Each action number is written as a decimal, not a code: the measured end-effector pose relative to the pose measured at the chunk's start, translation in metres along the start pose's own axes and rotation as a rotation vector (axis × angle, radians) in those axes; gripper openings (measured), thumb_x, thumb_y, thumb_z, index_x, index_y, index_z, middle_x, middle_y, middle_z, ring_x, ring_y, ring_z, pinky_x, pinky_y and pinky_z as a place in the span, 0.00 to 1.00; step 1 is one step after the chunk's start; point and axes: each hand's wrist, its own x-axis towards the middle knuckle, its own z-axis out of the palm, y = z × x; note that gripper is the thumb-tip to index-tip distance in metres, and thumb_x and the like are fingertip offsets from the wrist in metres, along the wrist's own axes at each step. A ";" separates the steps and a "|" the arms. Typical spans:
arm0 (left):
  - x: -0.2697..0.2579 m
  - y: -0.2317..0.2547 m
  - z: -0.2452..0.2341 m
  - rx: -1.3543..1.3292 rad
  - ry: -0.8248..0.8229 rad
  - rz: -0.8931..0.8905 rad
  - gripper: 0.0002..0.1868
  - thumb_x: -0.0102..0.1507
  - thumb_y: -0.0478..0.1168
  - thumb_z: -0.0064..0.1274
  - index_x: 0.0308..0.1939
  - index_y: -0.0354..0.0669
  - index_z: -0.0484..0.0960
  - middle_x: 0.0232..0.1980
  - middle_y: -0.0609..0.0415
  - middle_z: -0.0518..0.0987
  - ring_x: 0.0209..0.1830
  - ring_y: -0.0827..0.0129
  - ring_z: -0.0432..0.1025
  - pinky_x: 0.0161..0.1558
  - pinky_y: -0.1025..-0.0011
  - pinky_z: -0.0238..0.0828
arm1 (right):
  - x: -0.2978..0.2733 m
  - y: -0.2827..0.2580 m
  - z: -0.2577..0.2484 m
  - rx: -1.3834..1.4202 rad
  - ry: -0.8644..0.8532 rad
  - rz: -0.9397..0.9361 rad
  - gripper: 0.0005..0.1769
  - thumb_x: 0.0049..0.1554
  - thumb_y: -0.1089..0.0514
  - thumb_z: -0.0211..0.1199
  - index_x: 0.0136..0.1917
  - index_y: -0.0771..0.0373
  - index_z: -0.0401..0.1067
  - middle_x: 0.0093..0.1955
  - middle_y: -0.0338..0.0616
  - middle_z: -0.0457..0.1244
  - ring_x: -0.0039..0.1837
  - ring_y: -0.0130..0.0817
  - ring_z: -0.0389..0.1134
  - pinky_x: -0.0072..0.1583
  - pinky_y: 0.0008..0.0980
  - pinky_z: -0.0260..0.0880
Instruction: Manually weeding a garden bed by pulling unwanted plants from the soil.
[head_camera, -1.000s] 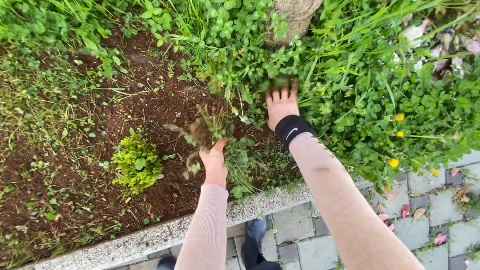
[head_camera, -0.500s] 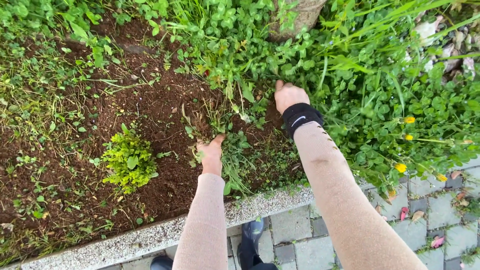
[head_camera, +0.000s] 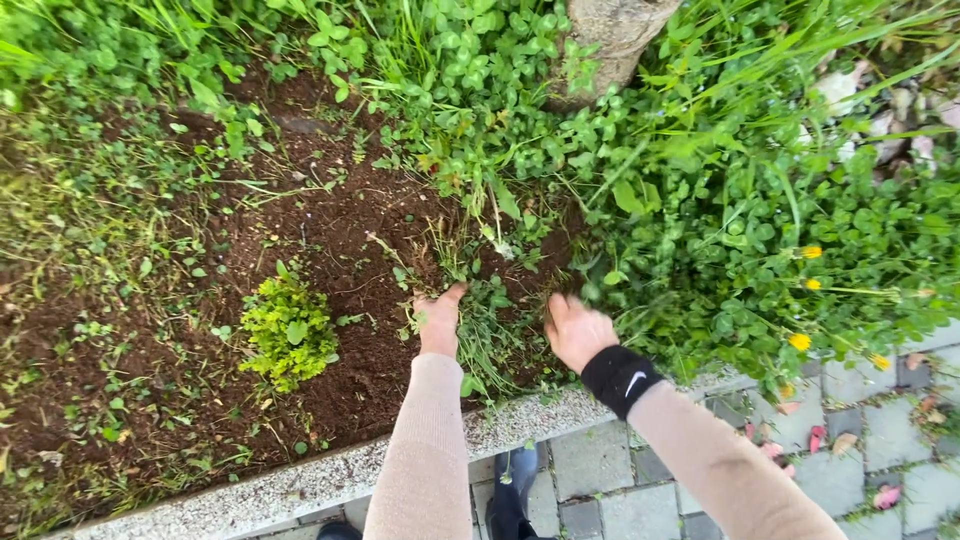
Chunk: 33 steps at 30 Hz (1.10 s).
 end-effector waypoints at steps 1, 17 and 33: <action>-0.003 -0.002 0.005 0.000 -0.034 0.006 0.54 0.51 0.54 0.71 0.72 0.31 0.60 0.66 0.31 0.71 0.71 0.42 0.64 0.71 0.48 0.60 | 0.000 0.001 -0.014 -0.110 0.115 -0.079 0.20 0.59 0.50 0.58 0.63 0.55 0.66 0.56 0.54 0.64 0.46 0.53 0.75 0.49 0.52 0.80; 0.026 -0.027 0.031 -0.141 0.037 0.071 0.48 0.48 0.46 0.71 0.69 0.36 0.69 0.66 0.37 0.74 0.69 0.46 0.68 0.69 0.50 0.61 | 0.210 0.047 -0.078 -0.396 0.224 0.066 0.33 0.57 0.41 0.61 0.68 0.63 0.65 0.62 0.64 0.59 0.47 0.61 0.74 0.46 0.60 0.74; -0.001 0.054 0.037 -0.002 -0.012 -0.009 0.60 0.51 0.60 0.70 0.78 0.40 0.54 0.80 0.39 0.54 0.81 0.54 0.50 0.78 0.53 0.44 | 0.094 -0.011 -0.020 -0.160 -0.239 -0.169 0.25 0.57 0.42 0.57 0.61 0.58 0.73 0.47 0.50 0.72 0.49 0.51 0.74 0.53 0.48 0.77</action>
